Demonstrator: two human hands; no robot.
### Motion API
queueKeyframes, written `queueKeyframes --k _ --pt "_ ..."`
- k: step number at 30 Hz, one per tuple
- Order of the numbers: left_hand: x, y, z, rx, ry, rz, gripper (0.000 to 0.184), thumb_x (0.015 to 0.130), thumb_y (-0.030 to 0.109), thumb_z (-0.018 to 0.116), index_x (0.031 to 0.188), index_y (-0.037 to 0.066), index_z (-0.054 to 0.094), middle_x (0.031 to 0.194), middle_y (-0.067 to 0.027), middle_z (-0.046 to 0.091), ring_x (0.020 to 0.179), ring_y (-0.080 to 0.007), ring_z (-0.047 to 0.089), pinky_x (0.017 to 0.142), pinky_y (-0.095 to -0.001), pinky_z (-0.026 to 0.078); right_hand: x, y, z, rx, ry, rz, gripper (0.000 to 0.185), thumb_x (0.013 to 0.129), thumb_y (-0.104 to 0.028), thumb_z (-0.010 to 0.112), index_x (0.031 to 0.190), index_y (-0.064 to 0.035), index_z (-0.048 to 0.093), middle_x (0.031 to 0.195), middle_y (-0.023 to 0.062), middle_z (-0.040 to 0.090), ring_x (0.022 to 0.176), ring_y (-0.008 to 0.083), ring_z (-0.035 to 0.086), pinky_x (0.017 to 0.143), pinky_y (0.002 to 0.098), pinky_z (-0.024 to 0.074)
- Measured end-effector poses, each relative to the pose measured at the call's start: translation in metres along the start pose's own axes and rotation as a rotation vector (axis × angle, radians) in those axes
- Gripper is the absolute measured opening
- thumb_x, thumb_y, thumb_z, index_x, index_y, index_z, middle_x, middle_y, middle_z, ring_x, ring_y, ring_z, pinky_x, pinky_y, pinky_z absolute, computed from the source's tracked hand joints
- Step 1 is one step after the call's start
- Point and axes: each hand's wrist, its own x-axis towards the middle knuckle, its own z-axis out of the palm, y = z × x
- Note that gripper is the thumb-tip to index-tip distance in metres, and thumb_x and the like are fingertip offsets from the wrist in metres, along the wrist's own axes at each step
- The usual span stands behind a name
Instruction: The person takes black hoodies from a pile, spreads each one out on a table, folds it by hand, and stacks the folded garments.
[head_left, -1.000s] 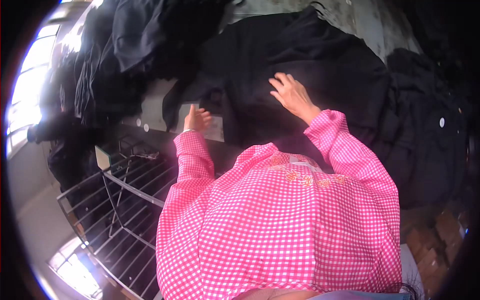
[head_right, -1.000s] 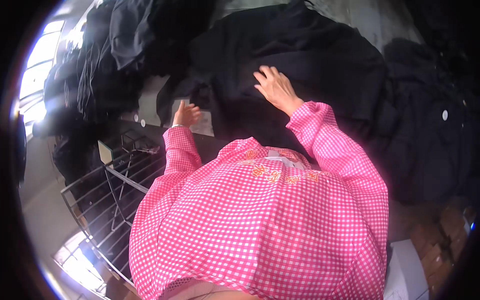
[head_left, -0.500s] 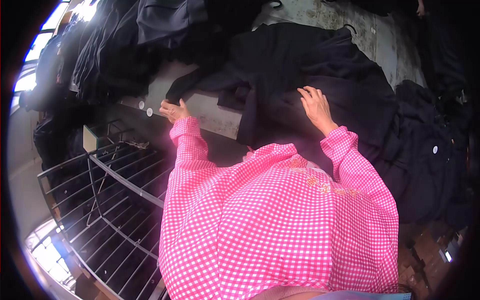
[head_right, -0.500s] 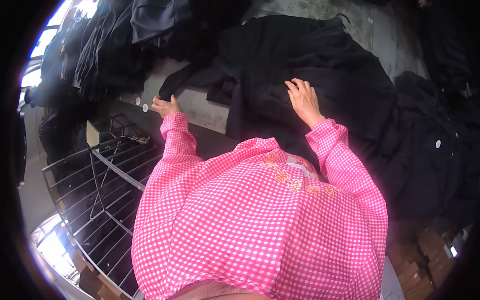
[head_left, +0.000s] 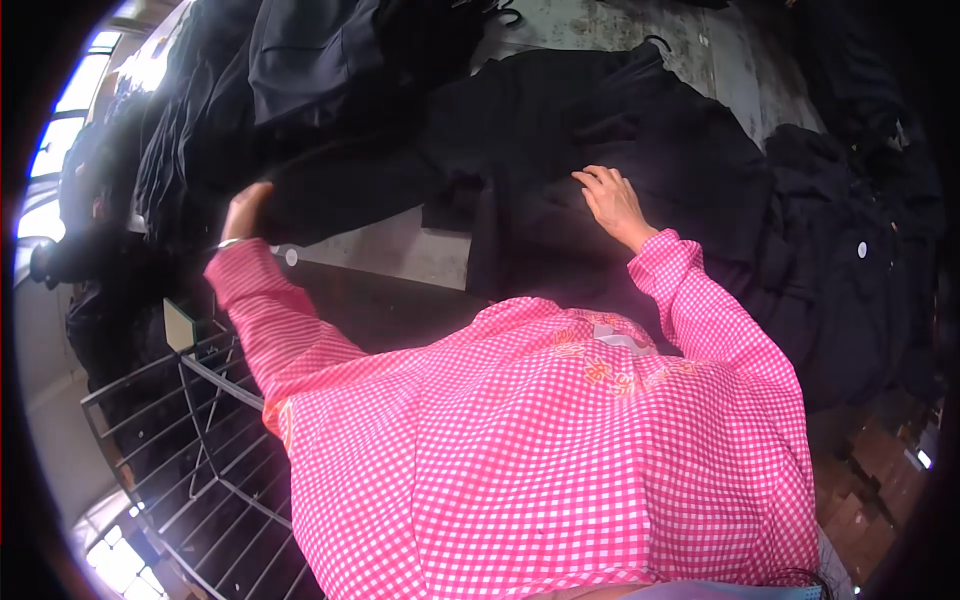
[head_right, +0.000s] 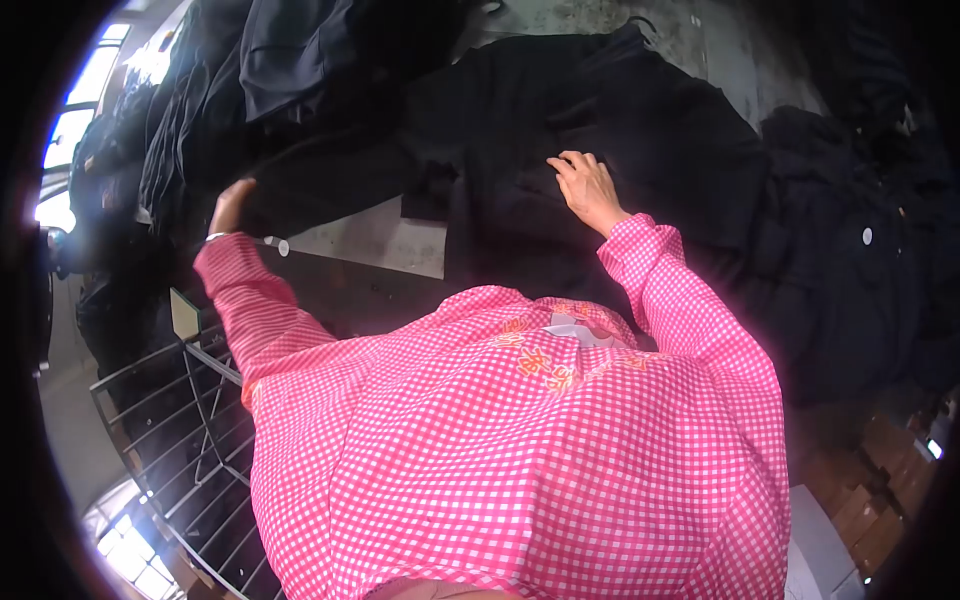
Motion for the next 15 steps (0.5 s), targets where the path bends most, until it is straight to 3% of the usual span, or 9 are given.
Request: queueKeyframes --k 2,6,9,11,13,15 --pt "-0.017 0.059 -0.017 -0.335 -0.124 0.055 0.026 0.085 0.014 0.047 0.102 0.001 0.061 0.102 -0.0135 0.061 0.093 -0.0222 0.057 0.086 -0.0313 0.042 -0.002 0.004 -0.003 -0.004 0.014 0.005 0.03 0.083 -0.012 0.057 0.113 -0.0093 0.058 0.11 0.0082 0.055 0.086 0.0212 0.055 0.074 0.031 0.0444" --pt "-0.085 0.178 0.003 -0.714 -0.514 0.206 0.031 0.092 0.009 0.04 0.115 -0.003 0.056 0.116 -0.0138 0.059 0.107 -0.0193 0.055 0.1 -0.0294 0.039 -0.004 0.007 -0.021 0.711 -0.064 0.369 0.032 0.087 -0.016 0.052 0.119 -0.0108 0.055 0.11 0.0076 0.058 0.089 0.0166 0.058 0.074 0.0271 0.045" --pt "-0.168 0.248 0.063 -0.751 -0.965 0.387 0.032 0.092 0.013 0.042 0.119 0.0 0.053 0.112 -0.0129 0.059 0.101 -0.0186 0.058 0.09 -0.0269 0.043 -0.008 0.009 -0.067 0.921 -0.088 0.586 0.035 0.086 -0.014 0.054 0.12 -0.0097 0.054 0.106 0.0077 0.061 0.086 0.0147 0.06 0.07 0.0255 0.0464" --pt "-0.214 0.274 0.108 -0.714 -1.254 0.525 0.033 0.092 0.016 0.044 0.122 0.002 0.052 0.109 -0.0124 0.06 0.097 -0.018 0.059 0.083 -0.0253 0.045 -0.022 0.021 -0.092 1.173 0.028 0.807 0.032 0.087 -0.017 0.055 0.117 -0.0067 0.055 0.107 0.0095 0.061 0.085 0.0183 0.062 0.07 0.0251 0.0465" --pt "-0.236 0.279 0.143 -0.664 -1.364 0.585 0.036 0.092 0.019 0.046 0.124 0.004 0.05 0.106 -0.0118 0.06 0.093 -0.0175 0.061 0.076 -0.0236 0.048 -0.056 0.069 -0.08 1.365 0.114 0.796 0.037 0.089 -0.022 0.054 0.121 -0.0036 0.051 0.111 0.011 0.059 0.09 0.0191 0.062 0.073 0.0255 0.0467" --pt "-0.228 0.256 0.17 -0.553 -1.267 0.527 0.034 0.091 0.019 0.05 0.121 0.004 0.051 0.105 -0.0115 0.06 0.088 -0.0173 0.061 0.074 -0.0234 0.048 -0.116 0.125 -0.068 1.385 0.134 0.689 0.039 0.09 -0.025 0.053 0.121 -0.0017 0.05 0.115 0.0118 0.057 0.093 0.0199 0.061 0.075 0.0261 0.0464"
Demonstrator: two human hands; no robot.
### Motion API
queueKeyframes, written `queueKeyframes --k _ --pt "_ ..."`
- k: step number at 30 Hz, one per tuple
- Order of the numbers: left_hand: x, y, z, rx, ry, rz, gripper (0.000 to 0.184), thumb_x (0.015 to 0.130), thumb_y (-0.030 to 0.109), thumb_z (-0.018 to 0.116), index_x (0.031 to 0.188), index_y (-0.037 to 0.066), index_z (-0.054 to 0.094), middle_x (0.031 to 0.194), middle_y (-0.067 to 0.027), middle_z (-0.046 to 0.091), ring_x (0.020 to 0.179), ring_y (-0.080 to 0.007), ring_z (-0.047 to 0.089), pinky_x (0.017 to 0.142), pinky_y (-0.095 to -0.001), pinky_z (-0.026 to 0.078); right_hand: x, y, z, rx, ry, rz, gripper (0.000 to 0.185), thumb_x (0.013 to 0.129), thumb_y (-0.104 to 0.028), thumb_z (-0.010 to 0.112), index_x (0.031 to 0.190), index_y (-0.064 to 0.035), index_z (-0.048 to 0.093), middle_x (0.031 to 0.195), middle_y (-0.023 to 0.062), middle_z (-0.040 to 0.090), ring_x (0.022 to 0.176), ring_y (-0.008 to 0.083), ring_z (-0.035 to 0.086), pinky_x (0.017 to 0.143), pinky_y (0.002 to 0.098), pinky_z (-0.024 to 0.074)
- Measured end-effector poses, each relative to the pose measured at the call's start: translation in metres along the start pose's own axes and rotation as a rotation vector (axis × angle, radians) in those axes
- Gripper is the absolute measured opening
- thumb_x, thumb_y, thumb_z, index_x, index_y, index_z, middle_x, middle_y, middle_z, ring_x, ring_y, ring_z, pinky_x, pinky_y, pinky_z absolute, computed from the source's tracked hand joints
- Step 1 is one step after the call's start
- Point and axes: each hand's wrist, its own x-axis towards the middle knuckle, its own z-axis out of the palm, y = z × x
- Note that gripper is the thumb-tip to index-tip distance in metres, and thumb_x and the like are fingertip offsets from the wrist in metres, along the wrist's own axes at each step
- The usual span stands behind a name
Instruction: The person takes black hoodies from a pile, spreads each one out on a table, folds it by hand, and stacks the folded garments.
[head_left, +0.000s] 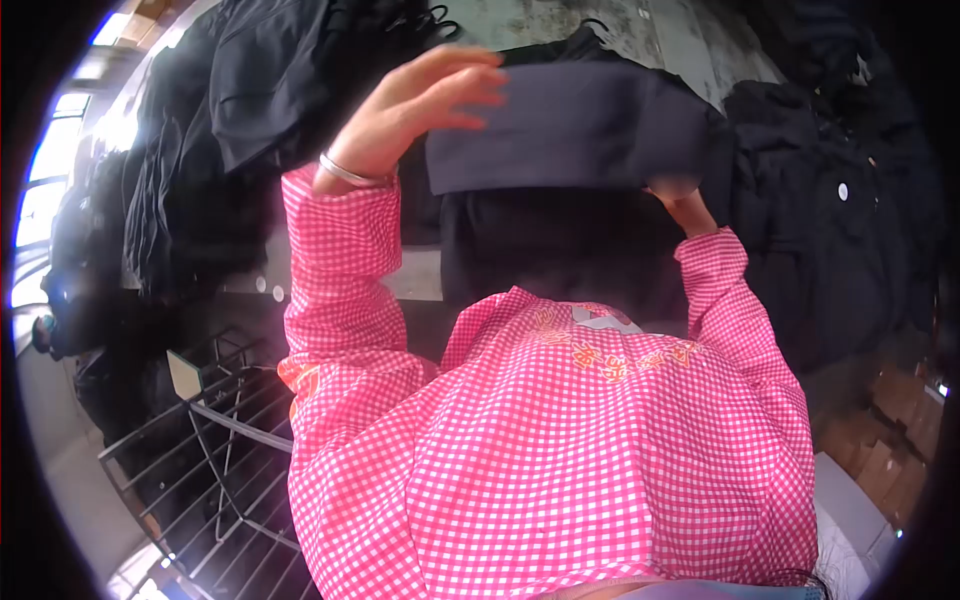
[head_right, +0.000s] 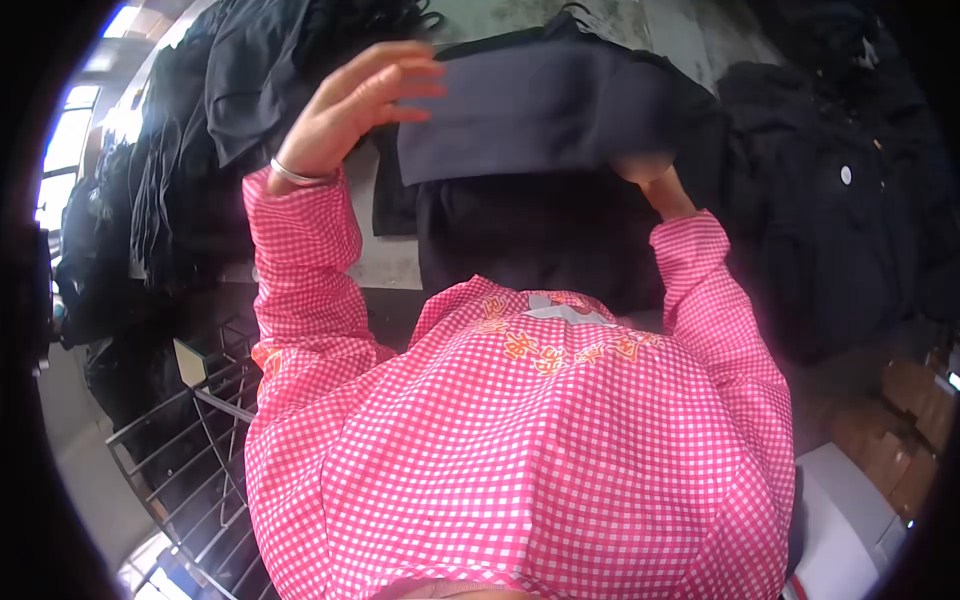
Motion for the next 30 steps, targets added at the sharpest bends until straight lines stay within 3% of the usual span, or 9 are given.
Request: queueKeyframes --k 2,6,8,12,16,18,21,27,30 --pt "-0.004 -0.069 -0.023 0.407 0.134 -0.087 0.032 0.086 0.017 0.057 0.115 0.003 0.054 0.104 -0.011 0.06 0.082 -0.0173 0.06 0.071 -0.0234 0.048 -0.012 0.008 -0.029 0.015 -0.051 -0.09 0.042 0.091 -0.028 0.052 0.122 0.0002 0.049 0.118 0.0126 0.055 0.095 0.0207 0.061 0.077 0.0267 0.0462" --pt "-0.047 -0.198 -0.006 1.446 0.354 -0.063 0.055 0.07 0.024 0.07 0.118 0.008 0.047 0.103 -0.0157 0.055 0.088 -0.0325 0.057 0.075 -0.037 0.048 -0.044 -0.02 -0.045 0.479 0.221 0.39 0.047 0.087 -0.027 0.061 0.121 0.0033 0.048 0.113 0.0158 0.057 0.093 0.0222 0.06 0.079 0.03 0.0479" --pt "-0.059 -0.238 0.013 1.362 0.44 -0.194 0.06 0.07 0.025 0.07 0.121 0.01 0.042 0.113 -0.0175 0.05 0.097 -0.0356 0.053 0.079 -0.0396 0.047 -0.04 -0.024 -0.042 0.393 0.255 0.39 0.046 0.087 -0.027 0.061 0.118 0.0041 0.049 0.111 0.016 0.058 0.092 0.0219 0.06 0.078 0.0296 0.0481" --pt "-0.035 -0.261 0.026 1.148 0.767 -0.214 0.057 0.071 0.022 0.067 0.121 0.009 0.042 0.105 -0.0178 0.056 0.092 -0.0369 0.056 0.077 -0.0411 0.048 -0.01 -0.026 -0.009 0.124 0.314 0.378 0.042 0.087 -0.027 0.061 0.111 0.0063 0.053 0.104 0.0166 0.061 0.087 0.0211 0.062 0.076 0.0281 0.0488" --pt "-0.01 -0.255 0.02 0.936 0.903 -0.612 0.054 0.071 0.017 0.064 0.121 0.007 0.045 0.094 -0.0176 0.061 0.086 -0.0384 0.059 0.076 -0.0412 0.049 0.01 -0.031 0.028 0.206 0.273 0.194 0.041 0.083 -0.025 0.066 0.107 0.0076 0.055 0.098 0.0153 0.063 0.084 0.0191 0.062 0.076 0.0254 0.048" --pt "-0.018 -0.265 -0.002 0.789 1.075 -0.323 0.042 0.073 0.008 0.058 0.114 0.004 0.052 0.087 -0.0156 0.064 0.081 -0.0331 0.062 0.074 -0.0364 0.05 0.01 -0.054 0.033 0.108 0.337 0.036 0.034 0.085 -0.024 0.063 0.107 0.0026 0.058 0.096 0.0085 0.064 0.083 0.0145 0.061 0.072 0.0244 0.0485" --pt "-0.044 -0.277 -0.038 0.458 1.054 -0.276 0.032 0.073 0.003 0.053 0.105 0.002 0.057 0.091 -0.0143 0.064 0.084 -0.0276 0.062 0.075 -0.032 0.049 -0.017 -0.097 0.026 0.088 0.242 -0.118 0.031 0.086 -0.022 0.061 0.108 0.0011 0.058 0.099 0.0078 0.064 0.085 0.0129 0.059 0.074 0.0222 0.0466" --pt "-0.052 -0.301 -0.041 0.287 0.984 -0.259 0.028 0.074 -0.004 0.047 0.098 0.001 0.06 0.092 -0.0124 0.064 0.086 -0.0206 0.061 0.078 -0.0269 0.047 -0.025 -0.021 -0.007 -0.187 0.343 -0.064 0.03 0.087 -0.02 0.059 0.106 0.0028 0.058 0.099 0.0079 0.063 0.087 0.0124 0.058 0.079 0.0216 0.0434" --pt "-0.057 -0.299 -0.033 0.173 0.974 -0.089 0.029 0.074 -0.005 0.047 0.1 -0.001 0.06 0.094 -0.013 0.064 0.088 -0.0207 0.06 0.081 -0.027 0.046 -0.029 -0.002 -0.007 -0.169 0.362 -0.034 0.032 0.087 -0.02 0.059 0.11 0.0031 0.057 0.101 0.0061 0.063 0.088 0.0108 0.057 0.079 0.0193 0.0419"
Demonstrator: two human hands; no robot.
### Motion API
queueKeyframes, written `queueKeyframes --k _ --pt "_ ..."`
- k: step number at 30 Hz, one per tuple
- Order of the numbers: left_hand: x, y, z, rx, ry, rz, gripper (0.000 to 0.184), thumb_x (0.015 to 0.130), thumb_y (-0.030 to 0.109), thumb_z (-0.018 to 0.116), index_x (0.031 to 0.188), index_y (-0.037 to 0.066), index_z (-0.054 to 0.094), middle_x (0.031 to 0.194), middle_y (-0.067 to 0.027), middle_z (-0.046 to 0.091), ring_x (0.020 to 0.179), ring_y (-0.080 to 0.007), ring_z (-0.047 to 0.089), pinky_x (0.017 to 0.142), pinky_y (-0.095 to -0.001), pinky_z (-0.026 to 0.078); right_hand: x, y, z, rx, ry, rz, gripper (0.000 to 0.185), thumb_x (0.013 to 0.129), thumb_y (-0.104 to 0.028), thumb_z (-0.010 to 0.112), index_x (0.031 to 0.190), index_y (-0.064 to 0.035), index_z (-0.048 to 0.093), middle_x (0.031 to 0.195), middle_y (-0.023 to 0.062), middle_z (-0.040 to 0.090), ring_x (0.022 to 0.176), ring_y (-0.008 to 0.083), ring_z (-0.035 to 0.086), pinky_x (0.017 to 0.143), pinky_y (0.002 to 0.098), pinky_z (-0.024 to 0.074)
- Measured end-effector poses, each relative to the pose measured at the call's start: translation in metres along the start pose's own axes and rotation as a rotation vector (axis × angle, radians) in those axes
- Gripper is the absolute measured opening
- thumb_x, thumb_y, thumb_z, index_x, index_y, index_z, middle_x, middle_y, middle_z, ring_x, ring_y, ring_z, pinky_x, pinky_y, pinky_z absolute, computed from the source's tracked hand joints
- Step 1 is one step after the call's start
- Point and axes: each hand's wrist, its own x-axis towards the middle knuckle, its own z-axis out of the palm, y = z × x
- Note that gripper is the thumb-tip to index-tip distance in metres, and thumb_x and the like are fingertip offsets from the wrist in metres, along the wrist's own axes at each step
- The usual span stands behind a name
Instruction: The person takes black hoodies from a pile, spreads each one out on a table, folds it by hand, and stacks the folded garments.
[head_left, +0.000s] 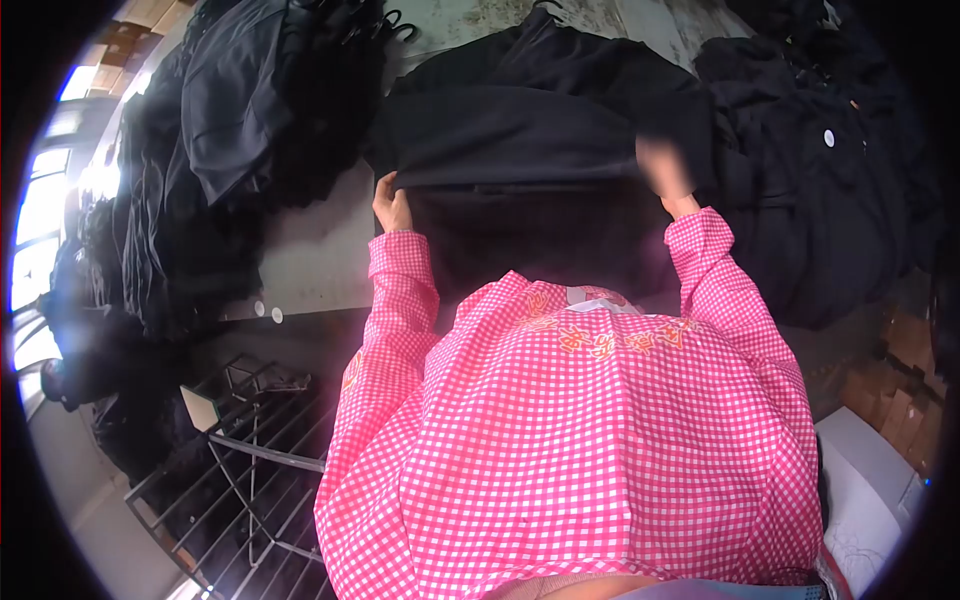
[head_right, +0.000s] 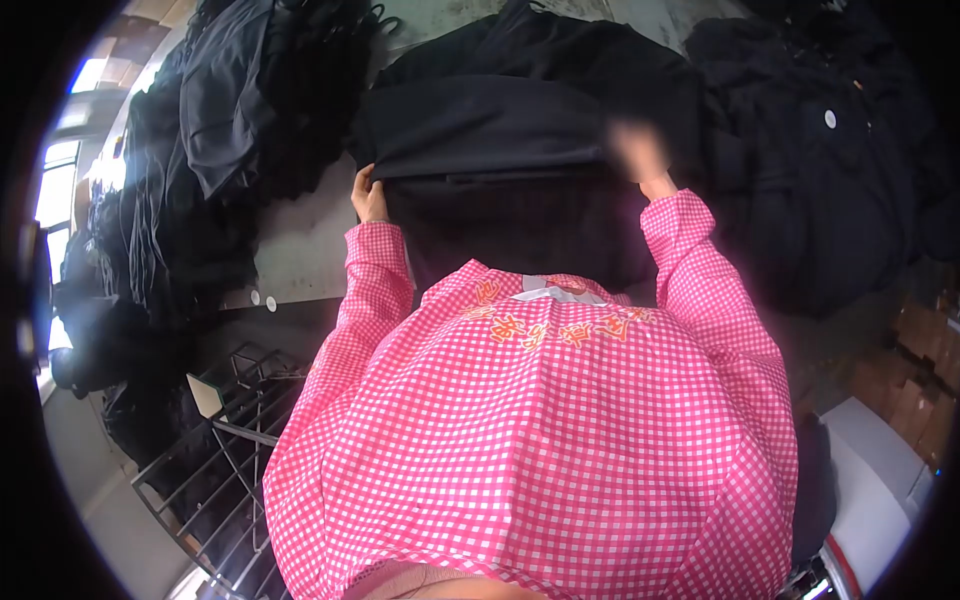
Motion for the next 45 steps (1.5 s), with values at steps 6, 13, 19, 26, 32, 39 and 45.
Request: queueKeyframes --k 6,13,19,26,32,39,45 --pt "-0.021 0.006 -0.006 0.05 -0.057 -0.033 0.039 0.075 -0.008 0.045 0.109 0.003 0.06 0.11 -0.0148 0.06 0.1 -0.023 0.058 0.087 -0.0269 0.044 -0.017 -0.005 -0.003 0.075 0.022 -0.019 0.03 0.087 -0.02 0.058 0.106 0.003 0.057 0.096 0.0068 0.062 0.084 0.0134 0.057 0.077 0.0235 0.044" --pt "-0.029 0.07 0.032 0.776 -0.109 0.499 0.04 0.078 -0.001 0.05 0.115 0.011 0.059 0.128 -0.016 0.049 0.113 -0.0296 0.05 0.093 -0.0304 0.041 -0.019 0.016 -0.003 -0.517 0.261 -0.087 0.023 0.086 -0.017 0.057 0.102 -0.0009 0.058 0.09 0.0086 0.062 0.075 0.0175 0.058 0.069 0.0262 0.0463" --pt "-0.033 0.018 0.044 1.151 -0.362 0.835 0.032 0.085 0.017 0.052 0.115 0.01 0.058 0.124 -0.0165 0.051 0.114 -0.0342 0.047 0.095 -0.037 0.038 -0.048 0.024 -0.031 -0.624 0.406 -0.452 0.016 0.085 -0.014 0.058 0.098 -0.004 0.06 0.085 0.0091 0.062 0.07 0.0187 0.059 0.064 0.0273 0.0465" --pt "-0.098 0.007 -0.083 0.588 -0.169 -0.164 0.024 0.087 0.023 0.051 0.088 0.001 0.061 0.08 -0.0119 0.064 0.077 -0.0239 0.062 0.067 -0.0308 0.049 -0.191 0.131 -0.163 -0.403 0.239 0.223 0.017 0.088 -0.02 0.055 0.097 -0.0071 0.061 0.074 0.0011 0.059 0.061 0.0078 0.052 0.052 0.0194 0.0402" --pt "-0.207 -0.074 -0.114 0.09 -0.396 -0.954 0.024 0.081 0.015 0.064 0.101 0.005 0.056 0.088 -0.0093 0.062 0.076 -0.0166 0.06 0.063 -0.0261 0.048 -0.219 0.235 -0.138 -0.33 0.172 0.574 0.043 0.08 -0.027 0.062 0.115 -0.0045 0.052 0.085 0.0074 0.06 0.066 0.0156 0.056 0.056 0.0241 0.0444" --pt "-0.263 -0.165 -0.061 0.075 -0.295 -0.803 0.036 0.079 0.008 0.063 0.114 0.008 0.055 0.101 -0.0073 0.059 0.09 -0.0177 0.054 0.072 -0.0322 0.045 -0.198 0.303 -0.129 -0.441 0.167 0.065 0.048 0.075 -0.028 0.063 0.111 0.0042 0.057 0.101 0.0172 0.064 0.09 0.0292 0.061 0.077 0.0305 0.0464" --pt "-0.297 -0.163 -0.106 0.197 -0.294 -0.65 0.034 0.08 0.014 0.061 0.113 0.007 0.058 0.109 -0.0099 0.058 0.089 -0.021 0.055 0.073 -0.0298 0.044 -0.308 0.271 -0.165 -0.107 0.069 0.277 0.029 0.083 -0.021 0.058 0.103 0.0002 0.057 0.089 0.0029 0.057 0.079 0.0102 0.051 0.069 0.0195 0.0394"
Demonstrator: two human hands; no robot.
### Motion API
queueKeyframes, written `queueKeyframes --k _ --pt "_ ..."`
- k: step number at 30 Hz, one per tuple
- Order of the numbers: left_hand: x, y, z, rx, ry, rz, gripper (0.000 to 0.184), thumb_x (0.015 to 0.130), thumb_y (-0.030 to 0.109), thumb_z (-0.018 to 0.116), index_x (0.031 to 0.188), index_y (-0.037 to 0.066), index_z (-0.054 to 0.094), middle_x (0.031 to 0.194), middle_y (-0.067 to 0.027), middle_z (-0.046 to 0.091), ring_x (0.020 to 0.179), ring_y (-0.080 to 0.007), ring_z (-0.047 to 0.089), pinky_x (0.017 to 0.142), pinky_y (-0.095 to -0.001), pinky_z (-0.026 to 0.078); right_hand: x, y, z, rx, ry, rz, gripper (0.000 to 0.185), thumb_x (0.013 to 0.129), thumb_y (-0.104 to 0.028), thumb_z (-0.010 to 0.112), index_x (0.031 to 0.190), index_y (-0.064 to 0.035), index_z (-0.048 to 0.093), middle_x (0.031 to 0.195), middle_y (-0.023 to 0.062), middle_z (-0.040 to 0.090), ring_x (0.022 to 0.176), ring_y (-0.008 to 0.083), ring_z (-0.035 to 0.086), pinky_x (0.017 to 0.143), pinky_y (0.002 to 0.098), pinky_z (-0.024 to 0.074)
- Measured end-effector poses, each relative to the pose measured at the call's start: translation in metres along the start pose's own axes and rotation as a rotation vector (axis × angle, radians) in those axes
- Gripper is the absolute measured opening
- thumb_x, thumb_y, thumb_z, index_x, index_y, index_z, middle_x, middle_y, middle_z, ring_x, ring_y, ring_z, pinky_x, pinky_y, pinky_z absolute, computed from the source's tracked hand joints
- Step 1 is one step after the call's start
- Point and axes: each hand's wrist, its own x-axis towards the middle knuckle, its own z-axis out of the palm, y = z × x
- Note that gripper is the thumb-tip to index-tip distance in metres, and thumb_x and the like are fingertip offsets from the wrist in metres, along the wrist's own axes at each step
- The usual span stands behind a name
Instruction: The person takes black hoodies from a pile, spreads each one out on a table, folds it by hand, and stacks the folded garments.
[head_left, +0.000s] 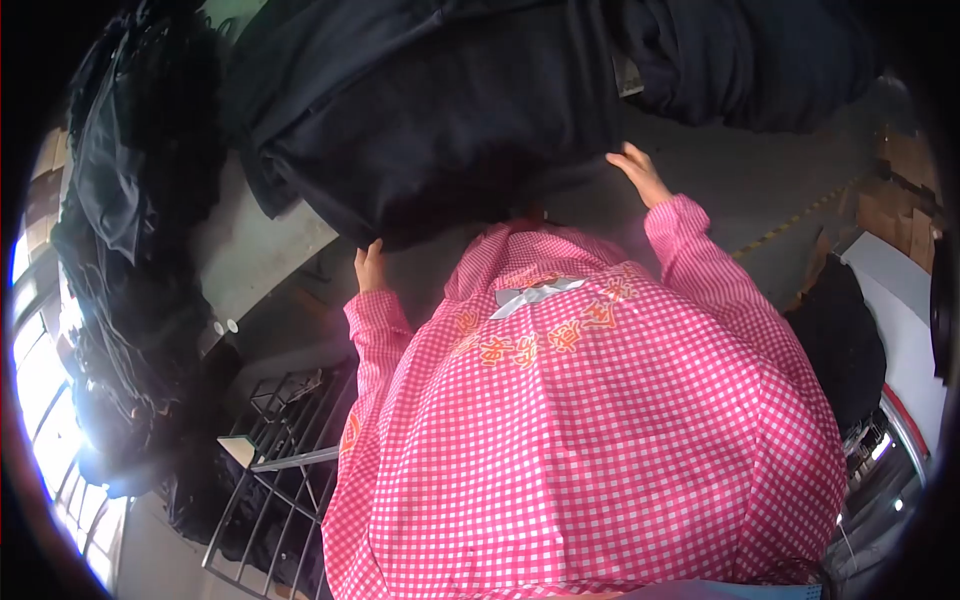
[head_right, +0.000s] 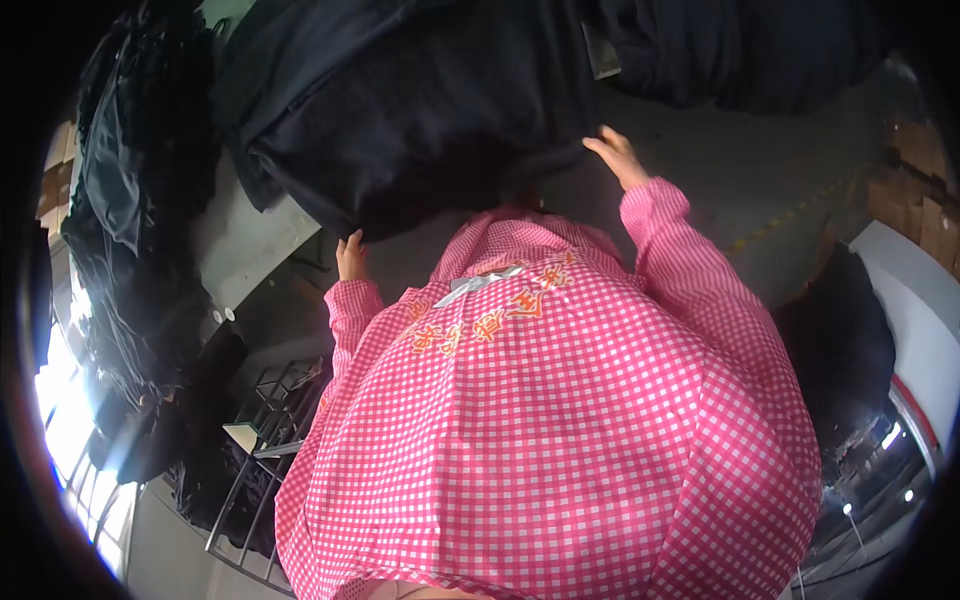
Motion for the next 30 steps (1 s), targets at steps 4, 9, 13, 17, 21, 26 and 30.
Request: queueKeyframes --k 4,9,13,17,21,26,30 --pt "-0.077 0.043 0.0 0.133 0.044 0.232 0.034 0.081 0.028 0.058 0.098 -0.001 0.06 0.079 -0.0076 0.061 0.063 -0.0141 0.052 0.06 -0.022 0.041 -0.053 -0.053 -0.027 0.198 0.024 0.056 0.012 0.085 -0.019 0.056 0.082 -0.0077 0.054 0.073 -0.0046 0.041 0.068 0.0035 0.038 0.063 0.0163 0.0305" --pt "-0.136 0.164 0.002 -0.405 0.065 -0.101 0.03 0.081 0.025 0.06 0.098 0.001 0.061 0.091 -0.0112 0.064 0.075 -0.019 0.061 0.069 -0.0262 0.049 -0.039 -0.144 -0.049 0.588 -0.096 0.07 0.01 0.086 -0.018 0.054 0.081 -0.0103 0.059 0.072 0.0005 0.055 0.062 0.0078 0.052 0.054 0.0183 0.0384" --pt "-0.076 0.233 0.016 -0.783 -0.166 0.009 0.03 0.084 0.023 0.06 0.101 -0.001 0.059 0.092 -0.0125 0.064 0.084 -0.022 0.063 0.074 -0.0278 0.05 0.014 -0.239 -0.015 0.743 -0.066 0.02 0.019 0.088 -0.016 0.055 0.087 0.003 0.059 0.088 0.0106 0.063 0.079 0.0145 0.063 0.064 0.0211 0.0503" --pt "-0.041 0.262 0.03 -0.609 0.007 0.129 0.023 0.083 0.019 0.061 0.096 0.001 0.062 0.093 -0.0098 0.065 0.086 -0.0218 0.063 0.074 -0.0256 0.05 0.055 -0.248 0.0 0.412 0.103 -0.193 0.017 0.089 -0.016 0.055 0.091 0.001 0.058 0.088 0.0107 0.063 0.077 0.0155 0.063 0.062 0.0206 0.0505" --pt "-0.034 0.263 0.025 0.183 0.261 0.591 0.014 0.082 0.013 0.061 0.091 0.004 0.065 0.092 -0.0071 0.066 0.085 -0.0206 0.063 0.073 -0.0261 0.05 0.066 -0.246 0.002 -0.133 0.195 -0.358 0.017 0.087 -0.016 0.058 0.097 -0.0028 0.058 0.092 0.0087 0.06 0.074 0.0166 0.062 0.062 0.0218 0.0495" --pt "0.013 0.296 0.061 0.395 0.302 1.111 0.012 0.079 0.007 0.06 0.088 0.006 0.068 0.081 -0.0057 0.067 0.074 -0.0165 0.063 0.069 -0.0254 0.049 0.127 -0.28 0.057 -0.628 0.26 -0.892 0.019 0.084 -0.016 0.061 0.099 -0.0053 0.057 0.093 0.0071 0.058 0.07 0.0169 0.061 0.061 0.0247 0.0489" --pt "0.066 0.317 0.052 0.248 0.404 0.96 0.012 0.078 0.007 0.061 0.087 0.007 0.068 0.082 -0.0052 0.067 0.074 -0.0178 0.062 0.07 -0.0258 0.049 0.172 -0.289 0.1 -0.831 0.339 -1.004 0.023 0.082 -0.016 0.061 0.101 -0.0036 0.057 0.094 0.0076 0.059 0.072 0.0221 0.06 0.067 0.0306 0.0489"
